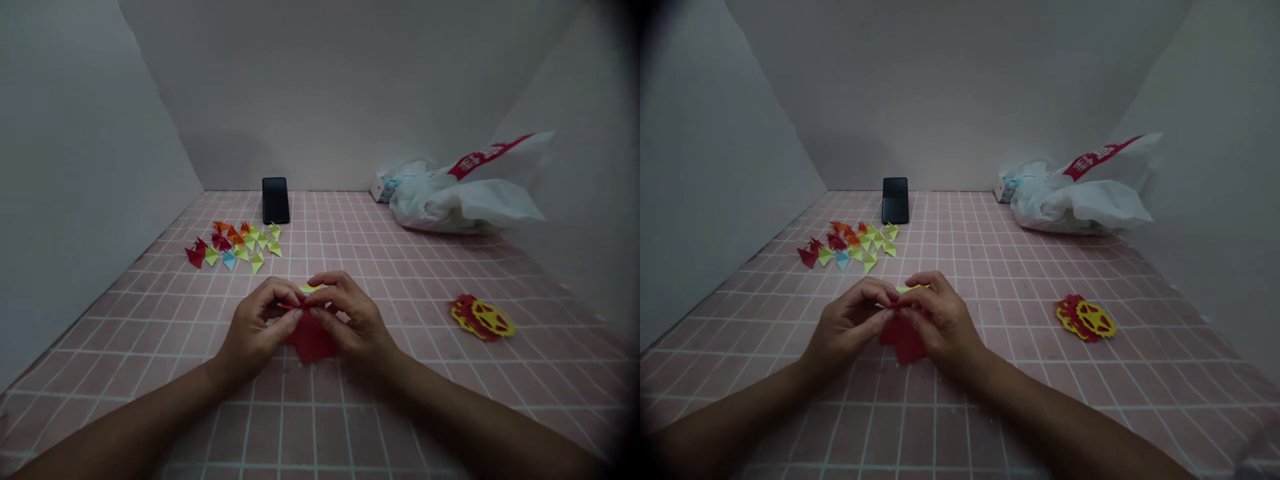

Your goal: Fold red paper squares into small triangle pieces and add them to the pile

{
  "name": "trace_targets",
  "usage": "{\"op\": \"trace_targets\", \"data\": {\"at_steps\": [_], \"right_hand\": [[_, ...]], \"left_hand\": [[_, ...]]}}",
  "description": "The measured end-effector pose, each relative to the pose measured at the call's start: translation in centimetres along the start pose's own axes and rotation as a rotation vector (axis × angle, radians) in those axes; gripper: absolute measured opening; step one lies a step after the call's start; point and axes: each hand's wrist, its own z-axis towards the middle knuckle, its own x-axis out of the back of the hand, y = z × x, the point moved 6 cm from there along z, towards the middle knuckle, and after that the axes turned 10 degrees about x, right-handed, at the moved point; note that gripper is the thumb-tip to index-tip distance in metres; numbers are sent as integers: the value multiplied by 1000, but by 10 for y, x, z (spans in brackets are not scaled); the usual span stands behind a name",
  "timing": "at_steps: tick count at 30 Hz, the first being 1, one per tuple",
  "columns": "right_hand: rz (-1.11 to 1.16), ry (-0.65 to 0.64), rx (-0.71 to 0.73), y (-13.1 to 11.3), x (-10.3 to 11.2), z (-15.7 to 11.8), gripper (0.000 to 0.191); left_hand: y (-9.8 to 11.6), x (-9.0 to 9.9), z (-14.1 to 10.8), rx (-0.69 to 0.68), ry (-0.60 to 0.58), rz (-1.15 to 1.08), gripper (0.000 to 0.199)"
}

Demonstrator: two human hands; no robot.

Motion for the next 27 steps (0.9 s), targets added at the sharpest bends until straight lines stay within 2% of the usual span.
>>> {"op": "trace_targets", "data": {"at_steps": [13,22,27], "right_hand": [[-46,-27,28,-1,-1,2,15],[-65,-2,74,-4,0,2,15],[-73,-9,95,-3,0,2,14]], "left_hand": [[-3,0,2,15,-31,-86,10],[-2,1,1,-33,-31,-26,9],[-3,0,1,-7,-51,-66,6]]}}
